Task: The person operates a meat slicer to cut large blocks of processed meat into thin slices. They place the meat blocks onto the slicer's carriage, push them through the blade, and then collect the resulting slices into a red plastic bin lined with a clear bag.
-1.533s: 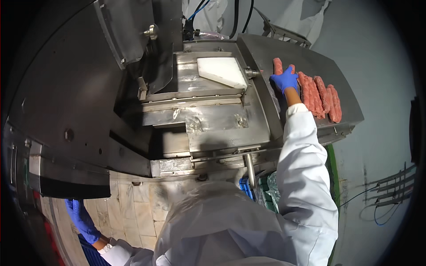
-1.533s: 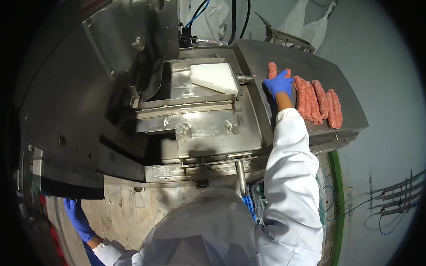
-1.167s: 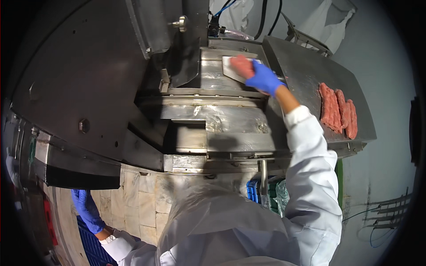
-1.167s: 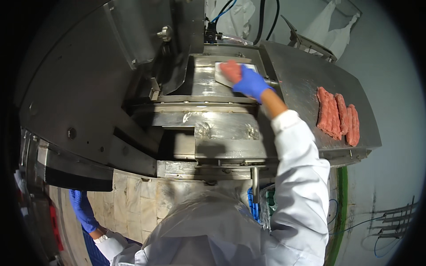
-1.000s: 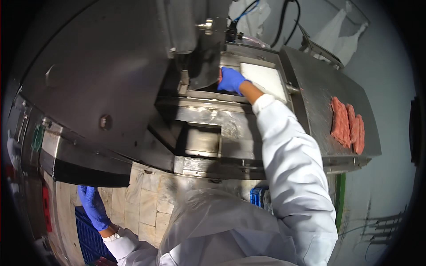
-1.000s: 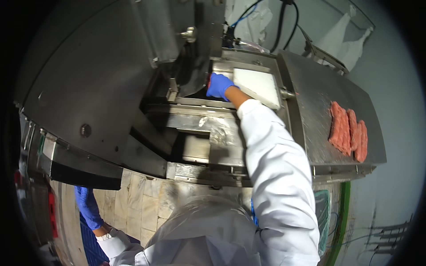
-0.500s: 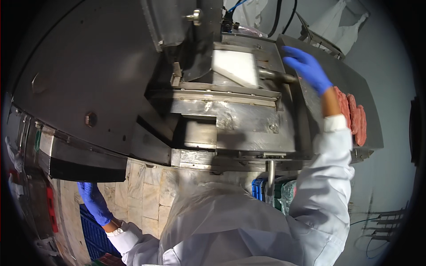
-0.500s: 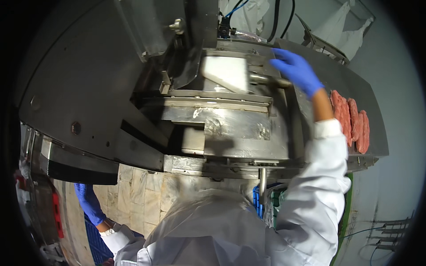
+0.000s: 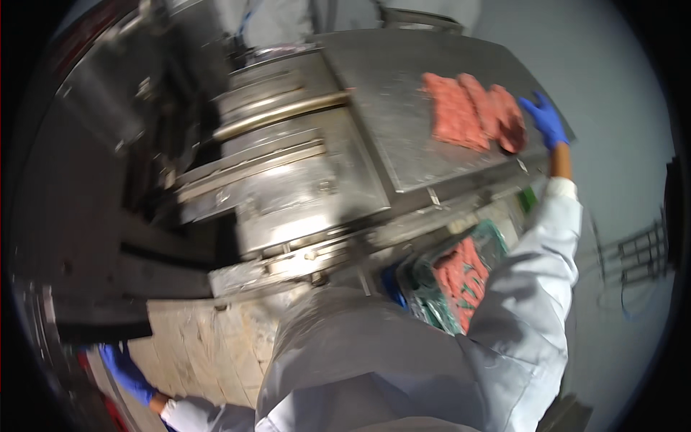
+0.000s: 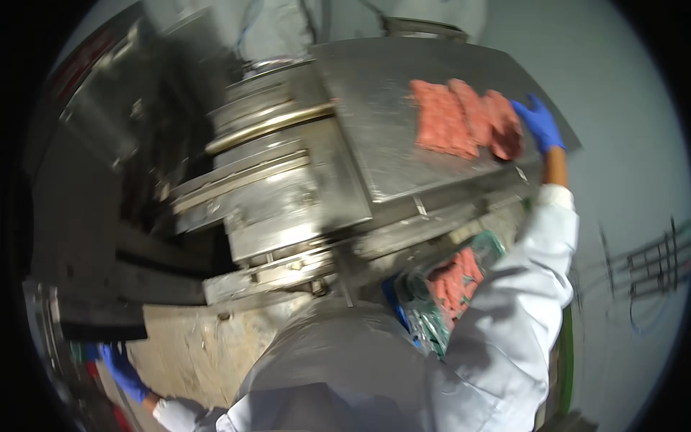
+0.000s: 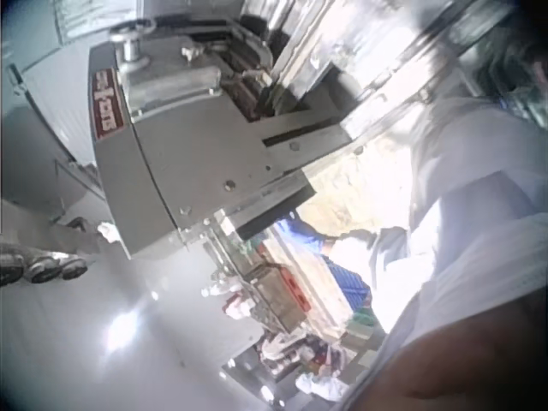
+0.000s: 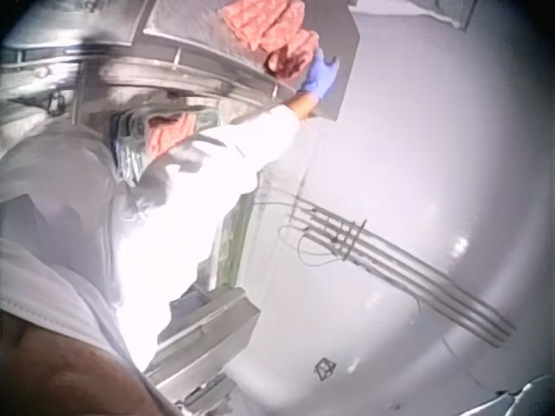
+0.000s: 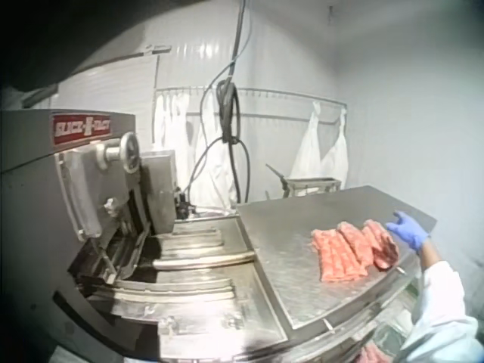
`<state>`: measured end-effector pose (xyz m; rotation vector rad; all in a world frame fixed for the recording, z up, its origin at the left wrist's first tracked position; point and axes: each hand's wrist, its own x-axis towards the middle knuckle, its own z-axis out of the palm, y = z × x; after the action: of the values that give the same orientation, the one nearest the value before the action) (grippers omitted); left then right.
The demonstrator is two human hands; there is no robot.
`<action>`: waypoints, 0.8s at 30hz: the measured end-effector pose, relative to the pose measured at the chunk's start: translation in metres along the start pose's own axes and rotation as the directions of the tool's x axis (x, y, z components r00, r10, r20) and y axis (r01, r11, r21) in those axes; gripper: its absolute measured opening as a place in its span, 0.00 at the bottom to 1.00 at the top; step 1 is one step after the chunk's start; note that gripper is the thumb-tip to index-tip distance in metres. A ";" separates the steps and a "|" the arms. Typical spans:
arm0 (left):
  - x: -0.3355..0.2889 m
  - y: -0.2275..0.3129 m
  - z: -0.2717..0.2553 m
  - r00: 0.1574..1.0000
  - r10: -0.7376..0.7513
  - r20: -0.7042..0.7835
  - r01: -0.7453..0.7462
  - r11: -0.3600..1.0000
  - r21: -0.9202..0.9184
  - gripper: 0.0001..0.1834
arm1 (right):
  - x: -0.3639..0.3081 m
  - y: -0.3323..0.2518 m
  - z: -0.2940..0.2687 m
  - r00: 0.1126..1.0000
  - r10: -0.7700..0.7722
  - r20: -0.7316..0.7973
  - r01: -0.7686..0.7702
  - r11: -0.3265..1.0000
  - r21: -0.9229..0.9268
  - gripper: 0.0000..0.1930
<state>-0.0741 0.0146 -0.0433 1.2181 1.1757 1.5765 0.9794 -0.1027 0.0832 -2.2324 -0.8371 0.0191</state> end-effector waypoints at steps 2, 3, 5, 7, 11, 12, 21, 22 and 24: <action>0.005 -0.004 0.013 0.992 -0.035 -0.119 0.027 0.997 -0.070 0.32 | 0.008 0.016 -0.001 1.000 -0.014 0.024 0.015 0.999 -0.043 0.42; 0.006 0.000 0.042 0.976 -0.041 -0.216 0.019 0.994 -0.104 0.34 | 0.009 0.023 0.001 0.999 -0.028 0.046 0.030 0.998 -0.048 0.43; 0.012 -0.005 0.023 0.989 0.016 -0.150 -0.015 1.000 0.006 0.33 | 0.004 0.013 0.017 0.994 -0.046 0.100 0.059 0.990 -0.131 0.45; 0.015 -0.007 0.009 0.997 0.030 -0.076 -0.030 1.000 0.000 0.32 | -0.011 -0.016 0.041 0.990 -0.054 0.129 0.076 0.981 -0.177 0.47; 0.017 -0.008 0.015 0.994 -0.020 -0.104 0.010 0.996 -0.091 0.31 | -0.031 -0.048 0.098 0.981 -0.091 0.168 0.158 0.885 -0.438 0.34; 0.016 -0.005 0.019 0.996 -0.013 -0.087 0.006 0.997 -0.076 0.31 | -0.031 -0.047 0.103 0.984 -0.166 0.060 0.174 0.859 -0.482 0.30; 0.008 -0.003 0.022 0.995 0.100 -0.003 -0.100 0.993 0.056 0.30 | -0.054 -0.179 0.187 0.821 -0.570 -0.016 0.570 0.820 0.056 0.20; 0.002 0.003 0.025 0.996 0.090 -0.028 -0.089 0.996 0.017 0.30 | -0.075 -0.223 0.214 0.832 -0.515 0.206 0.516 0.855 0.052 0.26; -0.008 0.002 0.027 0.992 0.112 -0.064 -0.108 0.992 0.062 0.30 | -0.119 -0.292 0.277 0.738 -0.578 0.350 0.577 0.808 0.119 0.26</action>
<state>-0.0461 0.0118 -0.0398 1.2961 1.2234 1.6859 0.6511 0.1555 0.0437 -1.8917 -1.7179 0.1510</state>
